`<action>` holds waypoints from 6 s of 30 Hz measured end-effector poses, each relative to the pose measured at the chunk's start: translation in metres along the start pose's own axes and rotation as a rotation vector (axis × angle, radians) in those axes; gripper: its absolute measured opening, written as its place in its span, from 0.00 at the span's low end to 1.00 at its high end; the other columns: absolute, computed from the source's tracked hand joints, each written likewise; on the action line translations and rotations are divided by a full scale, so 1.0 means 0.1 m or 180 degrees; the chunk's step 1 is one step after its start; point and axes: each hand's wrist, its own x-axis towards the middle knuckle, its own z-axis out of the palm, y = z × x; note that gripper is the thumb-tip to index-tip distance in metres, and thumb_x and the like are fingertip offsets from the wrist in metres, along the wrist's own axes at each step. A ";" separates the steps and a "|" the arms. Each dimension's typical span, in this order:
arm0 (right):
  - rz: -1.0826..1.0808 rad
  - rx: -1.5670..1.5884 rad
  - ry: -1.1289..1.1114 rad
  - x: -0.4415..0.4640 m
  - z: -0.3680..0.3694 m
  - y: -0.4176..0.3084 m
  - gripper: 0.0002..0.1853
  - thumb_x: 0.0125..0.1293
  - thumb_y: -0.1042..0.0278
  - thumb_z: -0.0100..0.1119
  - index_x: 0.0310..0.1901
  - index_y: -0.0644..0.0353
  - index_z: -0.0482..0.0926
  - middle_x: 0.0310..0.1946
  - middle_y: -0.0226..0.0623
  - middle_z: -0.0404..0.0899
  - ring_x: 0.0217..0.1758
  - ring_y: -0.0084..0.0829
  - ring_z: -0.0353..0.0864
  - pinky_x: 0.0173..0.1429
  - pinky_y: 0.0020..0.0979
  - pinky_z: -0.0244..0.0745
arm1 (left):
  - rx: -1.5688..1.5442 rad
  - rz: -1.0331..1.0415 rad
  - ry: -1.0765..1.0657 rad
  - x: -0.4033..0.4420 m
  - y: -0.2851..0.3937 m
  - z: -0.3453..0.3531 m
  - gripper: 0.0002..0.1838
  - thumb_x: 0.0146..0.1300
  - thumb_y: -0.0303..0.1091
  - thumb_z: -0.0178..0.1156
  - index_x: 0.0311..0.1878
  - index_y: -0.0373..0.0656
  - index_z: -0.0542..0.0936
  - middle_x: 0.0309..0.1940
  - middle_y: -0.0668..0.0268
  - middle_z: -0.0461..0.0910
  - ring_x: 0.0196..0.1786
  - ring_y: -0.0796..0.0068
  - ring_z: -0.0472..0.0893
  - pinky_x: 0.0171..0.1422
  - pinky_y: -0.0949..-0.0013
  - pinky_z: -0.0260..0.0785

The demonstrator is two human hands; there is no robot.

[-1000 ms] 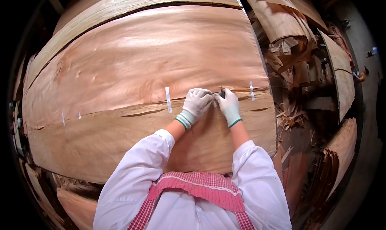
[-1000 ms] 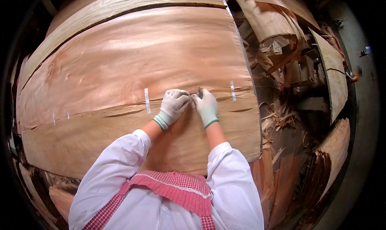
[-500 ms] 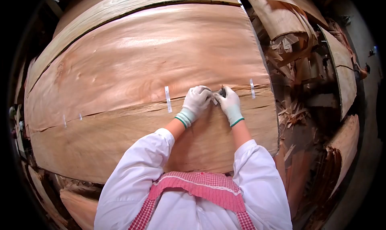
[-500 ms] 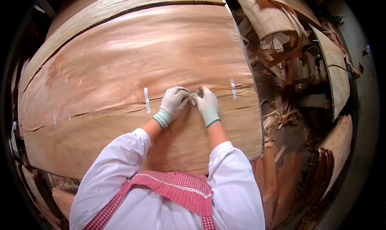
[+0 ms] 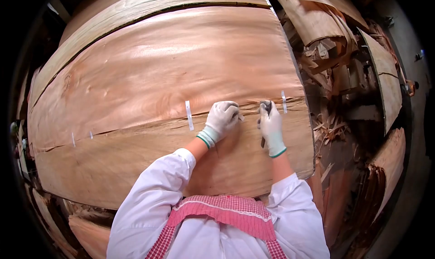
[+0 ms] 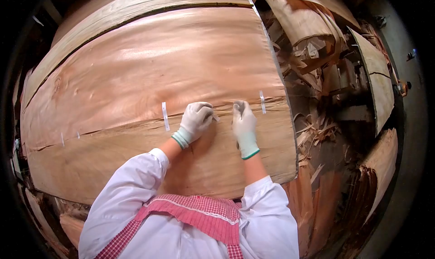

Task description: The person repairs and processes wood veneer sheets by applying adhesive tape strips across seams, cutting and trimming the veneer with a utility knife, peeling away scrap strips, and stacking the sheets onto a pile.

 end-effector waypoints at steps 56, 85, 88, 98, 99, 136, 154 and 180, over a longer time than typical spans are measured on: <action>0.0836 0.0841 0.0972 -1.78 -1.49 0.85 0.17 0.76 0.54 0.47 0.46 0.62 0.75 0.35 0.29 0.75 0.22 0.17 0.69 0.25 0.21 0.68 | 0.0607 -0.0330 0.0115 -0.82 0.21 -0.69 0.24 0.55 0.22 0.58 0.58 0.45 0.74 0.56 0.59 0.75 0.59 0.55 0.73 0.63 0.56 0.65; 0.0626 0.2716 -0.0619 -0.48 -6.05 1.56 0.11 0.77 0.64 0.45 0.48 0.61 0.74 0.40 0.31 0.78 0.27 0.16 0.69 0.28 0.20 0.64 | -0.0088 -0.0506 -0.0606 0.37 3.98 3.62 0.16 0.60 0.30 0.61 0.52 0.39 0.78 0.47 0.52 0.79 0.51 0.51 0.78 0.60 0.57 0.70; 0.0761 0.2166 -0.0980 -0.03 -6.00 1.47 0.09 0.76 0.65 0.46 0.46 0.58 0.74 0.38 0.28 0.79 0.25 0.15 0.69 0.28 0.19 0.64 | -0.1458 -0.1465 -0.1032 0.66 4.12 3.77 0.21 0.68 0.40 0.59 0.58 0.39 0.74 0.46 0.57 0.80 0.50 0.66 0.79 0.57 0.64 0.71; -0.0028 0.0423 -0.1771 2.16 -5.72 0.91 0.13 0.75 0.62 0.46 0.54 0.59 0.73 0.28 0.23 0.74 0.26 0.16 0.71 0.28 0.19 0.67 | -0.3313 -0.1931 -0.1111 2.71 3.56 4.45 0.20 0.75 0.44 0.51 0.59 0.39 0.76 0.49 0.68 0.79 0.51 0.80 0.74 0.59 0.73 0.67; 0.0256 0.0311 -0.1794 2.25 -5.67 0.49 0.13 0.75 0.63 0.46 0.52 0.60 0.73 0.27 0.26 0.73 0.24 0.17 0.70 0.28 0.20 0.67 | -0.3516 -0.1963 -0.0929 2.87 3.49 4.45 0.19 0.75 0.43 0.51 0.58 0.38 0.76 0.48 0.68 0.79 0.51 0.80 0.74 0.59 0.73 0.67; -0.0103 -0.0020 -0.3414 8.71 -2.37 -1.85 0.11 0.74 0.63 0.52 0.44 0.62 0.80 0.30 0.27 0.77 0.30 0.18 0.72 0.35 0.21 0.68 | 0.0687 -0.3394 0.3183 6.02 -1.35 2.97 0.16 0.67 0.35 0.56 0.54 0.37 0.76 0.45 0.51 0.82 0.50 0.57 0.82 0.57 0.62 0.72; -0.1419 -0.1013 -0.5019 10.37 1.38 -2.26 0.17 0.68 0.65 0.59 0.51 0.71 0.77 0.43 0.40 0.83 0.45 0.27 0.79 0.50 0.28 0.74 | 0.0261 -0.3962 0.2593 7.03 -1.69 2.69 0.13 0.68 0.36 0.53 0.49 0.39 0.78 0.45 0.52 0.81 0.49 0.52 0.80 0.55 0.58 0.71; -0.2972 -0.2641 -0.7411 9.23 1.03 -2.95 0.20 0.59 0.64 0.68 0.52 0.64 0.80 0.42 0.53 0.83 0.45 0.46 0.85 0.48 0.38 0.78 | -0.0247 -0.3653 0.6254 8.20 -1.60 3.24 0.04 0.67 0.28 0.58 0.40 0.38 0.78 0.34 0.63 0.79 0.39 0.71 0.79 0.46 0.68 0.71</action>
